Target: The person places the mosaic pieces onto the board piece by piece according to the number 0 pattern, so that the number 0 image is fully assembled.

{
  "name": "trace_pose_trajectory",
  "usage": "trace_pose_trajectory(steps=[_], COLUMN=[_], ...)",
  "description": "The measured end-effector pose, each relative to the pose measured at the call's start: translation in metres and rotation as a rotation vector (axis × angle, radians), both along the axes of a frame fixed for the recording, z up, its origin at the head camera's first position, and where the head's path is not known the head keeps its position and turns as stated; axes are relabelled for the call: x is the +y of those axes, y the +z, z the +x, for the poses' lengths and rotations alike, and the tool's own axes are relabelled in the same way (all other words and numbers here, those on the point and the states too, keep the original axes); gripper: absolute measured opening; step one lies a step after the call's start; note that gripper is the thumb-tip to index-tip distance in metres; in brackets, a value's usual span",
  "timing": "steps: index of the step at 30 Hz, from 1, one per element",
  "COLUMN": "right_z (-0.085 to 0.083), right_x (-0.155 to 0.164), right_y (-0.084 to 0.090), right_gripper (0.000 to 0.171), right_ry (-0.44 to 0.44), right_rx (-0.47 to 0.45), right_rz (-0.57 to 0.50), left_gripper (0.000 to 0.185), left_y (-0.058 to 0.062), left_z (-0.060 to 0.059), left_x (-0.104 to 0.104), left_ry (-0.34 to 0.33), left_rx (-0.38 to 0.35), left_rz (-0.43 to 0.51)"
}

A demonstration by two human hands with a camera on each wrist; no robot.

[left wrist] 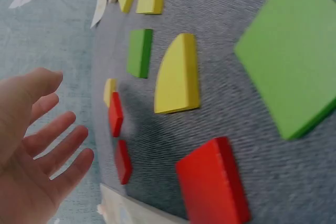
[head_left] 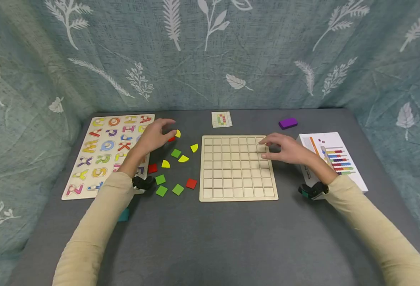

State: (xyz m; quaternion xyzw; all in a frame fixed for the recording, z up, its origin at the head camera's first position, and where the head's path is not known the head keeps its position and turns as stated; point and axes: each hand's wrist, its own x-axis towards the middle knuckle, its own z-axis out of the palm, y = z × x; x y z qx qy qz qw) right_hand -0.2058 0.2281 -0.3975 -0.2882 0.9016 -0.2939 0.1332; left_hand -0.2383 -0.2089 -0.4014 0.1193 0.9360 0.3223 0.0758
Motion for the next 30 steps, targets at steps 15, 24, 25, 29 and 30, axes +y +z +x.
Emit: trace_pose_trajectory(steps=[15,24,25,29,30], right_z=[0.0,-0.003,-0.003,-0.006,-0.006], right_x=[0.013,0.01,0.01,0.009,0.009], right_y=[-0.019,-0.025,-0.026,-0.029,-0.029], right_gripper=[0.046,0.042,0.042,0.043,0.043], right_ry=[0.017,0.013,0.012,0.014,0.016], right_rx=[0.038,-0.035,-0.041,-0.052,-0.053], right_rz=[-0.003,-0.009,-0.007,0.001,0.005], left_gripper=[0.044,0.045,0.045,0.044,0.044], left_y=[-0.017,-0.021,-0.021,-0.019,-0.019], left_z=[-0.012,-0.018,-0.019,-0.017,-0.017], left_x=[0.007,0.01,0.01,0.011,0.011], left_ry=[-0.111,-0.106,-0.105,-0.097,-0.094], left_rx=[0.006,-0.013,-0.014,-0.03,-0.036], left_rz=[0.001,-0.037,-0.048,-0.091,-0.102])
